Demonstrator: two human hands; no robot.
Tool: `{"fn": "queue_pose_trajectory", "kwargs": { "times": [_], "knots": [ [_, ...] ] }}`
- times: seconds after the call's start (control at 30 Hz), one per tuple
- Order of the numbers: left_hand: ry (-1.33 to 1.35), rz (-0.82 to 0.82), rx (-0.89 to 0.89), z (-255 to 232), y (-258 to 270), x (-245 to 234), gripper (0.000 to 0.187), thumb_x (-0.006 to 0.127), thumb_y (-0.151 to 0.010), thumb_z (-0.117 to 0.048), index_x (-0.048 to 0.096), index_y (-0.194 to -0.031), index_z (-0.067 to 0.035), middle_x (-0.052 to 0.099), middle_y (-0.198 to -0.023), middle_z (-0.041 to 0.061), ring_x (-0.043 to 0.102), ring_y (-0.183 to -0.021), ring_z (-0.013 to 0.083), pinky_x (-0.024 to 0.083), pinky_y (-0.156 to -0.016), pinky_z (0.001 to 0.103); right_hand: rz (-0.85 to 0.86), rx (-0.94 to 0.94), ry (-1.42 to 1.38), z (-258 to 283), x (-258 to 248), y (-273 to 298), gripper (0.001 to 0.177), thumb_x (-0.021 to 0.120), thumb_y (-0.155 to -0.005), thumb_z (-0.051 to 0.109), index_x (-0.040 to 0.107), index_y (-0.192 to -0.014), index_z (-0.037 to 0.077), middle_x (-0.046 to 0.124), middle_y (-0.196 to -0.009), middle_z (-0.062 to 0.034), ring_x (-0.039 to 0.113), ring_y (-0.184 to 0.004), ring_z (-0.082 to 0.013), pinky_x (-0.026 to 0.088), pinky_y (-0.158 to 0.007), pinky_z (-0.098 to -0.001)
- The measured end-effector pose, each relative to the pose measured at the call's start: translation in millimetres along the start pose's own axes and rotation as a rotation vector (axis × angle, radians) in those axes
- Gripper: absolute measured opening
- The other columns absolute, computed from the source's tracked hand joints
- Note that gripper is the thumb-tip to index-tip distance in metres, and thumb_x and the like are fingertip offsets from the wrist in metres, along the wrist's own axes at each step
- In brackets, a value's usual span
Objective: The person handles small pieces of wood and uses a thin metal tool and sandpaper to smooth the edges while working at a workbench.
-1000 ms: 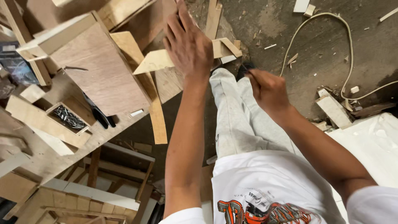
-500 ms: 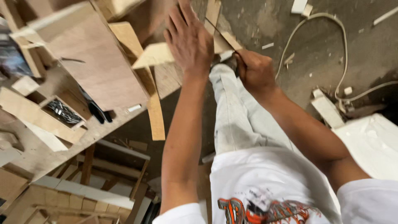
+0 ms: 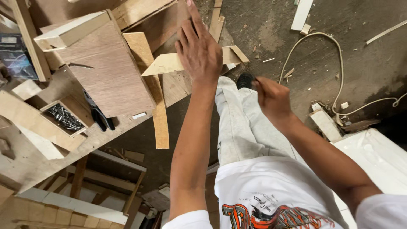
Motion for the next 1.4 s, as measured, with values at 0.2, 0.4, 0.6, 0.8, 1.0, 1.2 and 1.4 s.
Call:
{"fn": "queue_pose_trajectory", "kwargs": {
  "times": [0.2,0.4,0.6,0.8,1.0,1.2,1.4],
  "knots": [
    [-0.016,0.035,-0.001,1.2,1.3,4.0,0.068,0.055,-0.094,-0.009,0.03,-0.156,-0.007,0.056,-0.116,0.011,0.055,-0.105,0.0287,0.042,-0.085,0.041,-0.057,-0.13,0.013,-9.2,21.7,-20.6,0.011,0.062,-0.111,0.009,0.068,-0.113,0.0,0.071,-0.098,-0.0196,0.07,-0.083,-0.0372,0.057,-0.071,-0.0437],
    [-0.026,0.14,-0.028,3.5,1.4,0.6,0.063,0.052,-0.092,-0.011,0.038,-0.154,-0.002,0.056,-0.119,0.015,0.055,-0.107,0.0307,0.044,-0.09,0.045,0.004,-0.054,0.042,-1.3,8.2,-3.4,0.012,0.064,-0.104,0.008,0.07,-0.108,-0.001,0.07,-0.086,-0.0204,0.07,-0.073,-0.0372,0.054,-0.064,-0.0443],
    [0.003,0.052,0.0,3.8,6.7,6.5,0.053,0.054,-0.091,-0.013,0.045,-0.142,-0.003,0.054,-0.134,0.018,0.053,-0.122,0.0346,0.044,-0.099,0.046,0.0,-0.094,0.042,1.3,14.2,-24.9,0.013,0.06,-0.111,0.009,0.068,-0.107,0.0,0.069,-0.093,-0.0194,0.068,-0.082,-0.0387,0.053,-0.069,-0.0465],
    [0.009,0.023,0.026,2.8,7.5,8.6,0.049,0.052,-0.091,-0.011,0.048,-0.139,-0.001,0.053,-0.134,0.019,0.053,-0.123,0.0351,0.044,-0.097,0.047,-0.01,-0.074,0.103,-3.6,16.2,-16.1,0.011,0.064,-0.107,0.008,0.072,-0.104,0.001,0.067,-0.084,-0.0198,0.067,-0.074,-0.0385,0.052,-0.065,-0.0471],
    [0.015,0.065,-0.011,2.1,1.7,5.0,0.052,0.053,-0.091,-0.013,0.049,-0.141,-0.003,0.053,-0.134,0.018,0.053,-0.125,0.0353,0.045,-0.099,0.049,-0.085,-0.118,0.029,4.2,5.6,-2.3,0.011,0.064,-0.108,0.009,0.069,-0.111,0.0,0.069,-0.093,-0.0208,0.069,-0.08,-0.0382,0.055,-0.068,-0.0446],
    [0.042,0.063,0.029,5.2,6.4,-1.5,0.054,0.054,-0.089,-0.015,0.047,-0.141,-0.001,0.053,-0.134,0.017,0.053,-0.124,0.0351,0.044,-0.099,0.049,-0.015,-0.025,0.008,-6.6,30.1,-23.7,0.009,0.066,-0.112,0.008,0.069,-0.106,0.002,0.07,-0.091,-0.0189,0.07,-0.08,-0.037,0.055,-0.07,-0.0453],
    [-0.001,0.195,-0.049,9.0,6.0,10.6,0.056,0.053,-0.092,-0.018,0.047,-0.146,-0.004,0.054,-0.135,0.017,0.053,-0.125,0.0351,0.044,-0.099,0.047,-0.044,-0.07,0.051,-5.4,8.6,1.9,0.011,0.063,-0.109,0.008,0.07,-0.109,0.0,0.072,-0.092,-0.0188,0.072,-0.077,-0.0339,0.056,-0.065,-0.0423]
  ]
}}
Point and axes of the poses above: each hand's wrist, its own y-axis away from the middle knuckle, its own x-axis out of the palm, z = x × y, the point moved 3 cm from there along -y, towards the middle knuckle
